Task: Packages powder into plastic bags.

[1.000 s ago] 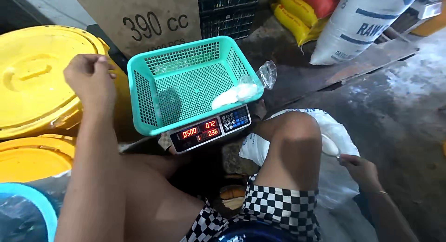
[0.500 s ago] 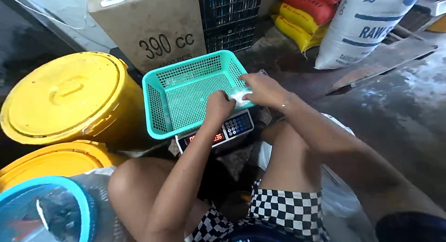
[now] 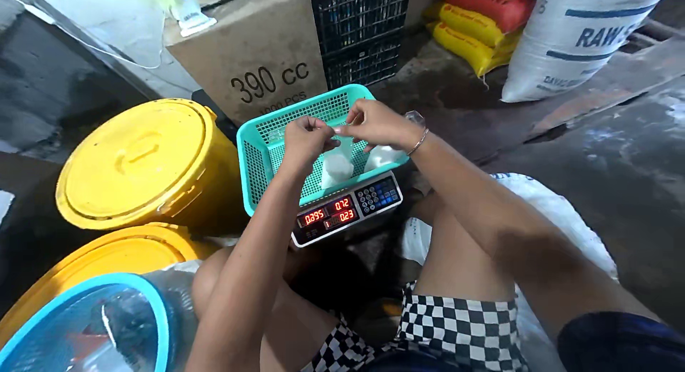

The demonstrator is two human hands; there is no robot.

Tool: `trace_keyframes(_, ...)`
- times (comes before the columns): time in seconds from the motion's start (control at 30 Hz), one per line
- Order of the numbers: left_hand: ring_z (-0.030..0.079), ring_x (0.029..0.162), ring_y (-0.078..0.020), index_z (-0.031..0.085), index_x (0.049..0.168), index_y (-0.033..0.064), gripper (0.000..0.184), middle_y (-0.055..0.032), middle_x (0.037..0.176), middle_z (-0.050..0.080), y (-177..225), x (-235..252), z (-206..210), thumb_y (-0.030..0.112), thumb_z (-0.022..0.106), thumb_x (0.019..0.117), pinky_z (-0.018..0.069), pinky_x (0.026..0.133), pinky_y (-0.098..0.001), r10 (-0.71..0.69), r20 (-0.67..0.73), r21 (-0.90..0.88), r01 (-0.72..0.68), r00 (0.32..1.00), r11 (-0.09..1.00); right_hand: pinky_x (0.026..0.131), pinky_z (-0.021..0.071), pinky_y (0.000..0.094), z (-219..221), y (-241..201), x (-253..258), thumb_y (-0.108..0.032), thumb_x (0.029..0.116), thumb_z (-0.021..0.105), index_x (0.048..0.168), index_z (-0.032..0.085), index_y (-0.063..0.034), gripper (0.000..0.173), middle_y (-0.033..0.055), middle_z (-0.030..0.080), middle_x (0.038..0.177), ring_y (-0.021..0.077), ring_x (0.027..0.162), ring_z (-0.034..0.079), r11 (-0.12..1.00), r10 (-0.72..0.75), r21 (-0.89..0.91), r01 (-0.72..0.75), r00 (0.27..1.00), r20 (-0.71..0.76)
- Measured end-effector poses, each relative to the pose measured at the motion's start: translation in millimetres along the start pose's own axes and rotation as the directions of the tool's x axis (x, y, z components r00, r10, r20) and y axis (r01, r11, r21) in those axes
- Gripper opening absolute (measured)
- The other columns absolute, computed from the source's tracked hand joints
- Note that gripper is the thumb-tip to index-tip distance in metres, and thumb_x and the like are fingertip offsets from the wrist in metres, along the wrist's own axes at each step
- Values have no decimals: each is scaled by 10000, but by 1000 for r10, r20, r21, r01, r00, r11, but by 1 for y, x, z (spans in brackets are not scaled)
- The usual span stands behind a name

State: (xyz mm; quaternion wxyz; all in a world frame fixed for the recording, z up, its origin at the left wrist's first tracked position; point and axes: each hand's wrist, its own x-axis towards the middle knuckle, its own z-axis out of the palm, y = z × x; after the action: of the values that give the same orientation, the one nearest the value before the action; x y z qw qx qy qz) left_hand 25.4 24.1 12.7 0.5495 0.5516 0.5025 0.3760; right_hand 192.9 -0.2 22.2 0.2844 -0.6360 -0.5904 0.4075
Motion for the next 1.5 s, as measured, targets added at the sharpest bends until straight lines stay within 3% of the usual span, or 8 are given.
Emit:
trace_keyframes(0.1, 657, 612, -82, 568, 995, -11, 112, -49, 805, 634, 1, 0, -4, -63, 650, 938, 610, 646, -239, -33, -12, -27, 32, 999, 999, 685, 612, 385, 18, 9, -1, -100, 982, 689, 1373, 475, 40, 468, 188, 638, 1039, 232, 791, 697, 991, 25, 126, -44, 989, 149)
trace_keyframes(0.4, 567, 586, -29, 603, 1110, 24, 249, 29, 725, 587, 10, 10, -44, -79, 669, 893, 507, 587, -168, 69, 20, 113, -71, 997, 991, 570, 584, 257, 33, -16, -3, 62, 917, 645, 1021, 598, 54, 114, 91, 602, 825, 96, 556, 605, 977, -83, 195, 81, 997, 2)
trace_keyframes(0.6, 590, 656, -37, 606, 1152, 31, 296, 2, 861, 607, 13, 12, -62, -73, 688, 887, 530, 621, -179, 100, 102, 202, -119, 990, 972, 562, 576, 224, 1, -22, -18, 39, 915, 674, 1197, 527, 20, 319, 19, 603, 784, 56, 570, 607, 911, -338, 192, 365, 928, -160)
trace_keyframes(0.8, 606, 681, -23, 593, 1129, 49, 267, 21, 896, 609, 3, 16, -56, -41, 707, 905, 557, 650, -175, 153, 97, 38, -158, 983, 987, 627, 516, 307, 9, 23, 10, -121, 794, 871, 1492, 418, -20, 838, 55, 619, 798, 124, 645, 561, 959, -251, -51, 278, 920, 301)
trace_keyframes(0.9, 617, 677, -22, 579, 1135, 75, 260, 50, 909, 620, -10, 23, -57, -23, 689, 921, 566, 630, -175, 319, 191, -60, -314, 928, 948, 649, 483, 233, 41, 18, 19, -96, 902, 766, 1210, 627, 37, 363, 35, 614, 781, 57, 657, 536, 924, -377, 27, 381, 899, 220)
trace_keyframes(1.07, 615, 1126, -63, 553, 1327, 143, 896, 88, 1259, 627, -55, 53, -92, 721, 796, 686, 552, 921, -278, 369, 583, -27, -436, 724, 899, 683, 539, 176, 36, 10, 15, -93, 936, 722, 981, 653, -1, 124, 22, 667, 820, 12, 721, 627, 847, -529, 100, 522, 845, 79)
trace_keyframes(1.3, 643, 1060, 8, 629, 1211, 1, 611, 18, 1112, 706, -84, 49, -44, 60, 898, 666, 530, 977, -210, 239, 739, 73, -427, 630, 901, 691, 549, 276, 46, 10, 16, -112, 936, 734, 1002, 680, -7, 135, 62, 670, 809, 96, 714, 636, 905, -425, 15, 425, 903, 59)
trace_keyframes(1.5, 671, 870, -15, 691, 1091, 10, 274, -4, 986, 728, -98, 59, -33, 64, 778, 837, 568, 809, -211, 137, 738, 157, -364, 661, 918, 533, 554, 210, 15, 12, 13, -92, 880, 795, 1165, 572, 17, 377, 63, 608, 920, 63, 628, 608, 873, -439, 229, 430, 898, -14)
